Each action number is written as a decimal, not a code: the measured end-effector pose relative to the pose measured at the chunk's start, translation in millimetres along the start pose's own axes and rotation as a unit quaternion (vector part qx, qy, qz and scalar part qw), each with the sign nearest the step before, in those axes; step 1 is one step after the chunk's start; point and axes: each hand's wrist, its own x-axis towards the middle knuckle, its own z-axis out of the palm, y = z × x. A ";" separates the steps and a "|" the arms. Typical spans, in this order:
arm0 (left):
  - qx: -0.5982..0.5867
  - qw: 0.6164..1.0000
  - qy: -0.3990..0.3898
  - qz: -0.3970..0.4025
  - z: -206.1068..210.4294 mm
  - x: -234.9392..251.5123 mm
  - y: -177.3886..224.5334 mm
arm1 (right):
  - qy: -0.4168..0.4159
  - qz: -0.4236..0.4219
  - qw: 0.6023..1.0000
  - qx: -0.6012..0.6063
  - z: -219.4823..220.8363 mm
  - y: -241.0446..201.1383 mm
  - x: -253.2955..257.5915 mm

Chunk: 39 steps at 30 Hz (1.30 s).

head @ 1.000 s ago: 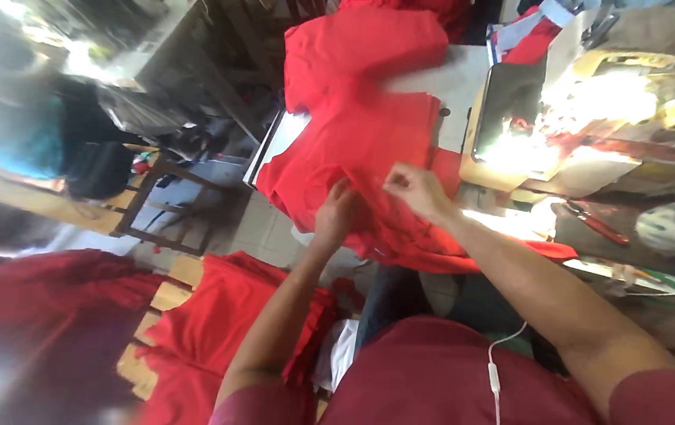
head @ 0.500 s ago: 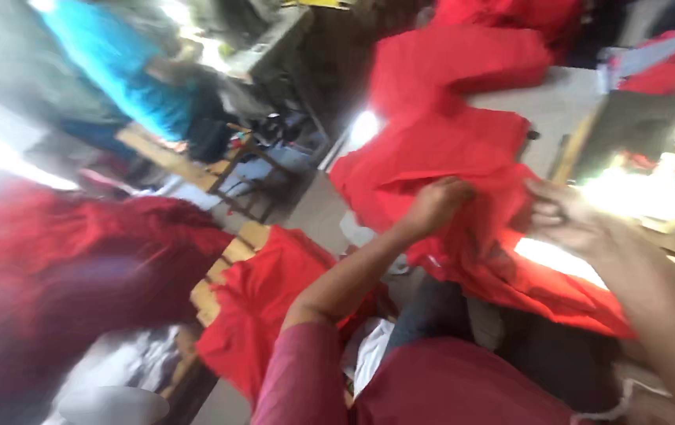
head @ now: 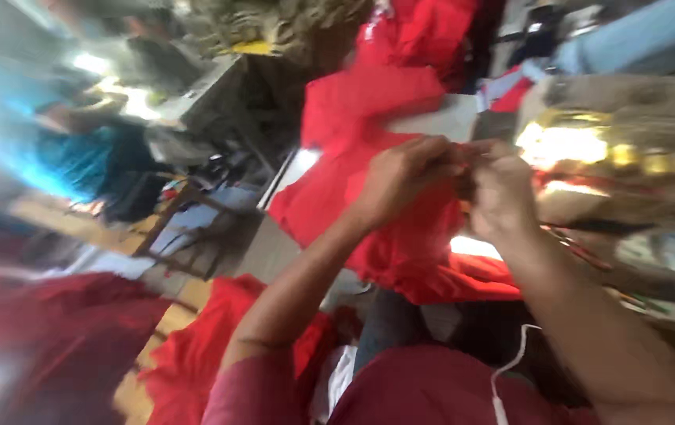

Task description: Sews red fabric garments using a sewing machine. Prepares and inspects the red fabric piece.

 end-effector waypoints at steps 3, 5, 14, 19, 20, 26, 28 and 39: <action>0.012 1.000 0.012 -0.002 12.2 2.5 -10.3 | 0.020 -0.004 0.999 0.033 -2.3 2.1 -6.8; 0.011 1.000 0.019 -0.019 18.9 2.2 -9.1 | 0.021 0.002 0.999 0.037 -6.0 1.7 -10.5; -0.078 0.995 0.064 0.004 35.6 10.7 -9.8 | 0.004 -0.047 0.998 0.034 -19.4 3.8 -20.3; -0.143 0.988 0.049 -0.037 37.5 12.8 -13.2 | -0.005 -0.067 0.998 0.005 -24.3 4.8 -21.9; -0.149 0.987 0.041 -0.045 36.9 13.1 -13.3 | -0.006 -0.069 0.998 -0.002 -25.1 5.0 -21.9; -0.209 0.974 -0.035 -0.084 30.5 17.3 -13.2 | -0.032 -0.072 0.996 -0.044 -31.4 2.7 -22.9; -0.126 0.989 -0.046 -0.066 28.0 17.6 -12.3 | -0.033 -0.056 0.998 -0.026 -32.4 2.8 -24.0; -0.247 0.969 -0.003 0.001 32.0 8.1 -14.2 | -0.074 -0.077 0.933 -0.345 -60.1 70.7 -101.7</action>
